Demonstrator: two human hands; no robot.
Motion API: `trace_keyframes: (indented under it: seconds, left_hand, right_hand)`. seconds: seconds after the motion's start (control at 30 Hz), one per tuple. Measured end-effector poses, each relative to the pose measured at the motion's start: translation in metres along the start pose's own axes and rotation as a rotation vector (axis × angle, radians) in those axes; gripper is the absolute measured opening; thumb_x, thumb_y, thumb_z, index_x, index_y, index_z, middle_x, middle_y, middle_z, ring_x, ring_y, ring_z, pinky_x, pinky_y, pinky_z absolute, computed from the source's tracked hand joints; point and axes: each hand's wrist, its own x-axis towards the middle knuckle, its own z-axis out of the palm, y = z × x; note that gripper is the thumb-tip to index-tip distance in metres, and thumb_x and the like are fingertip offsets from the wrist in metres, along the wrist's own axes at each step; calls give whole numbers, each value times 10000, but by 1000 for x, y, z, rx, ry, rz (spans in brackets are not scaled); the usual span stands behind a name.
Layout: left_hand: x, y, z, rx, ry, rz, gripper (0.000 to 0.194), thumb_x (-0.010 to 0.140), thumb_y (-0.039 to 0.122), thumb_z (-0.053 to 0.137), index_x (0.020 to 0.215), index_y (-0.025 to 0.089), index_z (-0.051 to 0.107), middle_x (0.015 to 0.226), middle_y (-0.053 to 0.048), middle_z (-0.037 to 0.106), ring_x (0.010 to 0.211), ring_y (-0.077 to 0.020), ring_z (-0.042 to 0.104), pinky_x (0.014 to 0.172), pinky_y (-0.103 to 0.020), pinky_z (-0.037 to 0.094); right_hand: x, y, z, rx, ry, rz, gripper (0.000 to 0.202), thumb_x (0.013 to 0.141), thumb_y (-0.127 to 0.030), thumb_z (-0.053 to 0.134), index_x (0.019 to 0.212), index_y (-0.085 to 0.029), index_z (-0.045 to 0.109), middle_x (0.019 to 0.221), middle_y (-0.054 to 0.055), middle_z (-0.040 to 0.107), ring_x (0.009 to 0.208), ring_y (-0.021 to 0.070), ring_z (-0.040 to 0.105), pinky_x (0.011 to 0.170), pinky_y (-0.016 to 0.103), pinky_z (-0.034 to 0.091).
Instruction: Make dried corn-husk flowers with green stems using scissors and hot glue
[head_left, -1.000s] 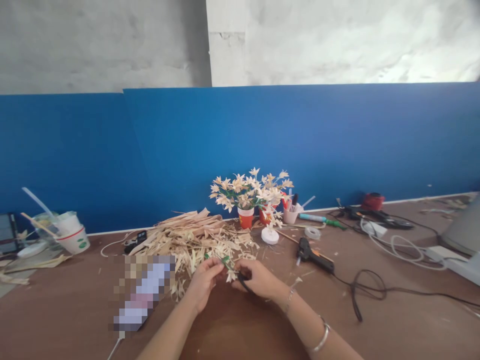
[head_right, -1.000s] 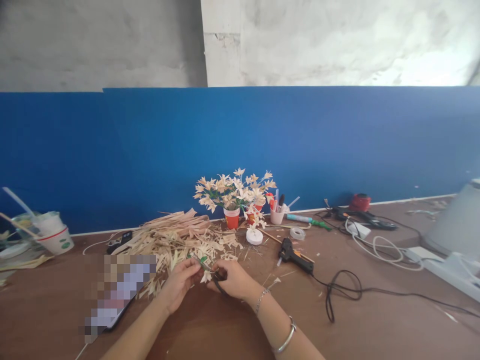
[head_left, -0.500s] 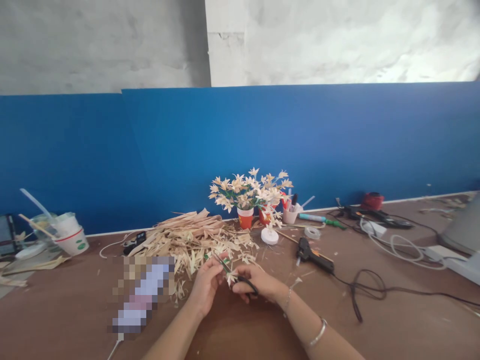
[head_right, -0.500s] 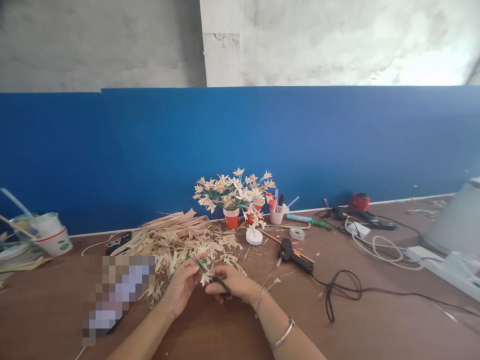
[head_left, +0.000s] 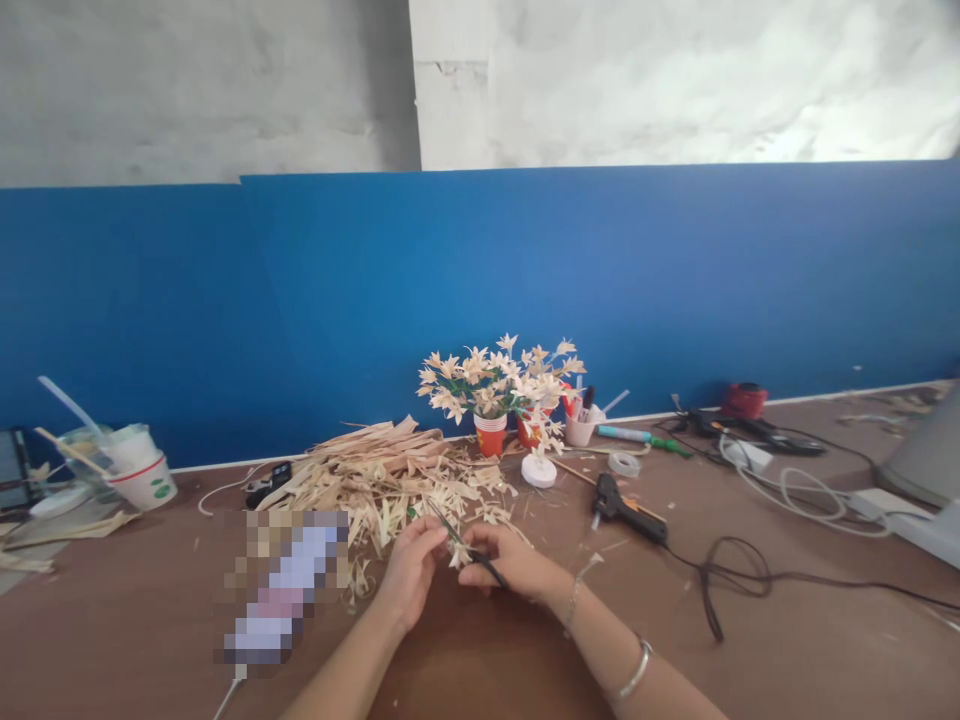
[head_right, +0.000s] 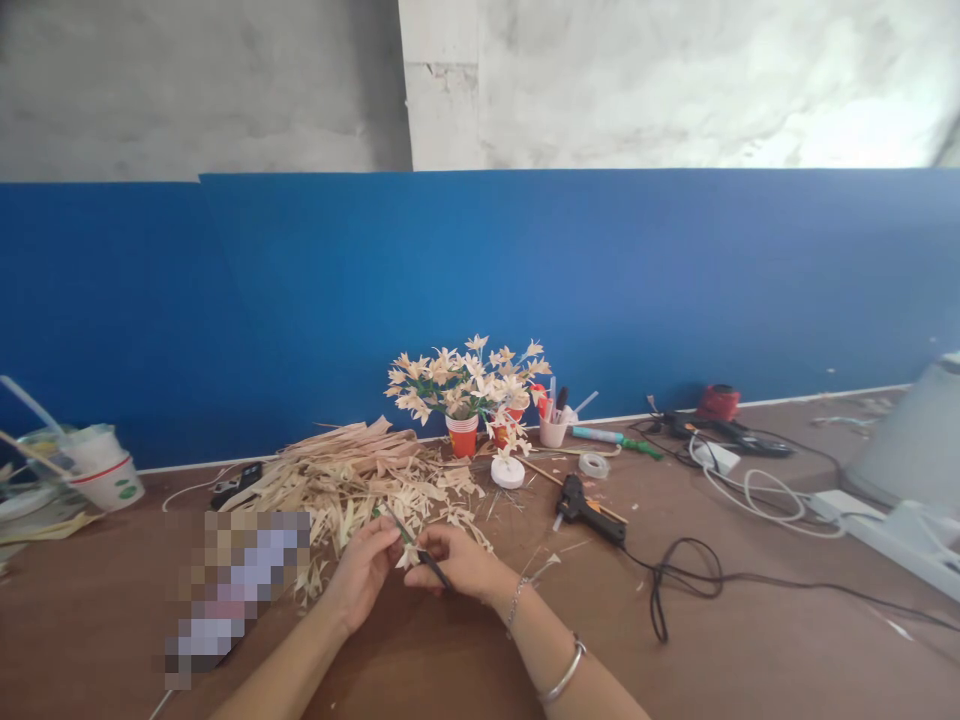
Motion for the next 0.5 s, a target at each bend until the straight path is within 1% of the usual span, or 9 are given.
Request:
trace_keyframes:
  seconds: [0.1, 0.3, 0.4, 0.5]
  left_hand:
    - [0, 1, 0, 35, 25, 7, 179, 627, 189, 646, 547, 156, 488, 512, 58, 442, 505, -70, 390, 534, -200, 318]
    - [1, 2, 0, 44, 28, -5, 214, 605, 198, 658, 514, 157, 468, 499, 60, 412, 501, -69, 380, 527, -196, 313]
    - [2, 2, -1, 35, 19, 7, 209, 607, 179, 651, 508, 156, 468, 498, 59, 409, 500, -67, 378, 523, -193, 317]
    - [2, 2, -1, 18, 27, 9, 192, 605, 155, 638, 505, 154, 475, 499, 56, 420, 499, -66, 382, 516, -190, 321]
  right_hand:
    - [2, 4, -1, -34, 16, -10, 473, 481, -426, 778, 732, -163, 475, 568, -74, 503, 450, 47, 417, 418, 174, 354]
    - [6, 9, -4, -127, 97, -115, 479, 445, -406, 802, 724, -152, 506, 577, -76, 479, 521, 59, 401, 470, 172, 314]
    - [4, 5, -3, -154, 88, -117, 461, 462, -421, 791, 711, -153, 511, 573, -75, 474, 517, 58, 388, 470, 172, 295]
    - [1, -2, -3, -158, 70, -71, 464, 475, -448, 773, 715, -155, 504, 542, -79, 456, 482, 50, 356, 444, 170, 259]
